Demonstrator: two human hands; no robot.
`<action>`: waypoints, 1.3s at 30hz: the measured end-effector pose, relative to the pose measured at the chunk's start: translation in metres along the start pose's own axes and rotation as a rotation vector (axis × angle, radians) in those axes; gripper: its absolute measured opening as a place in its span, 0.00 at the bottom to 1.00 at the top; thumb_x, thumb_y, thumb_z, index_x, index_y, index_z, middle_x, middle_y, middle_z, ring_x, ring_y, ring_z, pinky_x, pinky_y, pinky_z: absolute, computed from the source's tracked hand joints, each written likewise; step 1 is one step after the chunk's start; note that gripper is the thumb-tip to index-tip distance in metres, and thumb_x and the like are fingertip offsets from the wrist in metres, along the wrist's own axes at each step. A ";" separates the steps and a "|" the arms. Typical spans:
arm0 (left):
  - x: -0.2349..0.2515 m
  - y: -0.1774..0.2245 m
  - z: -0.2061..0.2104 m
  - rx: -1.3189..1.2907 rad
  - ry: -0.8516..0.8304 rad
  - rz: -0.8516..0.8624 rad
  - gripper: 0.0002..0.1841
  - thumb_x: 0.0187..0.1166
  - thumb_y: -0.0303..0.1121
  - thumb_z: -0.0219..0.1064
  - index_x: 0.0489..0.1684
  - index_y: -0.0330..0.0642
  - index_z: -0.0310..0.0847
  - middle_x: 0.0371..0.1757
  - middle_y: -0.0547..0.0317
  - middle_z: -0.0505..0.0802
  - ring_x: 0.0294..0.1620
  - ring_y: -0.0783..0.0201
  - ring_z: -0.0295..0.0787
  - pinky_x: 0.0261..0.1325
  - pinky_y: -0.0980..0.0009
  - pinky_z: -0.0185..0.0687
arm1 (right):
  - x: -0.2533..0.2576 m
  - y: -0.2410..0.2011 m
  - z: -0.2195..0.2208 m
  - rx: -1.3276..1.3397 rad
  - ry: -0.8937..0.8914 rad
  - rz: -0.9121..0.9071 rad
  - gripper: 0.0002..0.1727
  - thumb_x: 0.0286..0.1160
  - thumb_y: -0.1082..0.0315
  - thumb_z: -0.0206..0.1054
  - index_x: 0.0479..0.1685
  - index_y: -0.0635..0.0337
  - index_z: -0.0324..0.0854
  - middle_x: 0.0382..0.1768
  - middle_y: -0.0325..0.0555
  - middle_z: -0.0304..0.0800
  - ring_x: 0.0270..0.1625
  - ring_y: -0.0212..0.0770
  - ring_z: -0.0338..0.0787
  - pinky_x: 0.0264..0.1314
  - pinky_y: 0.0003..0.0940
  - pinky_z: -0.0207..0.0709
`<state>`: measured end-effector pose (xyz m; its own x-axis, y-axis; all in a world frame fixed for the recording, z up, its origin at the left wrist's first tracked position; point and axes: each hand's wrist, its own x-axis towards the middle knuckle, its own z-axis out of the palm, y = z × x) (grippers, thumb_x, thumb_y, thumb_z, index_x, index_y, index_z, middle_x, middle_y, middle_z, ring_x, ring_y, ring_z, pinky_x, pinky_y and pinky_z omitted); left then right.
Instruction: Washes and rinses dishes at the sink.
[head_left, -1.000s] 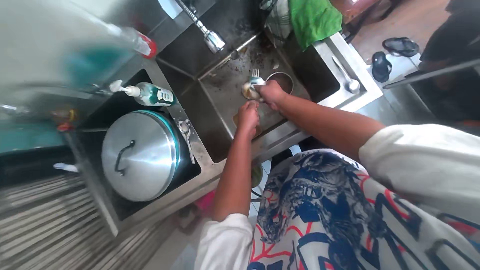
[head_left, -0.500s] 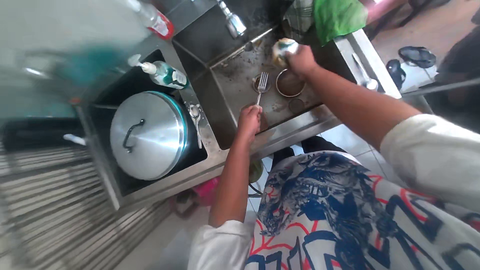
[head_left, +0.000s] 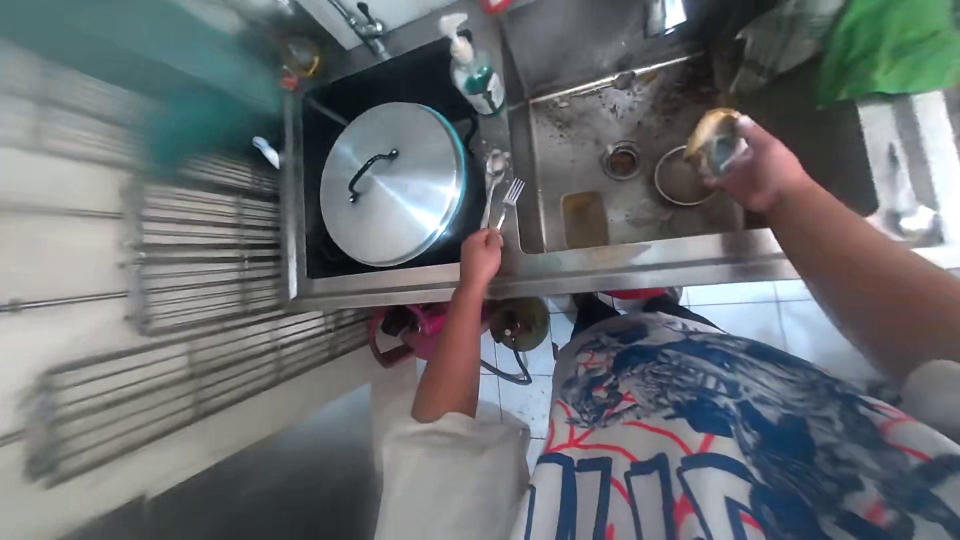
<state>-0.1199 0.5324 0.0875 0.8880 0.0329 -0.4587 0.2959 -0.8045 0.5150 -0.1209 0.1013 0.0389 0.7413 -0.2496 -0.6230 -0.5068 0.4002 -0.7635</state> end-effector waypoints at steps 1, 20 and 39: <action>0.003 -0.004 -0.001 0.036 -0.002 -0.020 0.25 0.95 0.41 0.47 0.49 0.30 0.87 0.47 0.37 0.91 0.54 0.43 0.89 0.63 0.41 0.79 | -0.002 0.001 0.003 -0.006 0.015 0.003 0.33 0.90 0.37 0.49 0.86 0.44 0.66 0.72 0.45 0.82 0.67 0.43 0.86 0.66 0.46 0.82; -0.020 -0.006 0.008 0.514 0.045 -0.031 0.28 0.87 0.53 0.59 0.70 0.38 0.82 0.70 0.36 0.86 0.72 0.36 0.82 0.68 0.36 0.79 | -0.024 -0.016 0.003 0.102 -0.005 -0.057 0.24 0.91 0.46 0.46 0.76 0.42 0.71 0.60 0.40 0.85 0.58 0.40 0.87 0.56 0.45 0.84; 0.148 0.215 0.289 0.193 -0.660 -0.137 0.20 0.90 0.40 0.57 0.65 0.30 0.80 0.58 0.38 0.87 0.53 0.49 0.85 0.58 0.52 0.80 | -0.012 -0.033 -0.043 0.287 0.208 0.277 0.15 0.82 0.62 0.53 0.61 0.55 0.75 0.46 0.44 0.85 0.45 0.39 0.87 0.48 0.40 0.84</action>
<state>-0.0265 0.1932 -0.0787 0.4295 -0.1759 -0.8858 0.2681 -0.9118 0.3111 -0.1318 0.0537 0.0641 0.4757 -0.2590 -0.8406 -0.5091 0.6983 -0.5032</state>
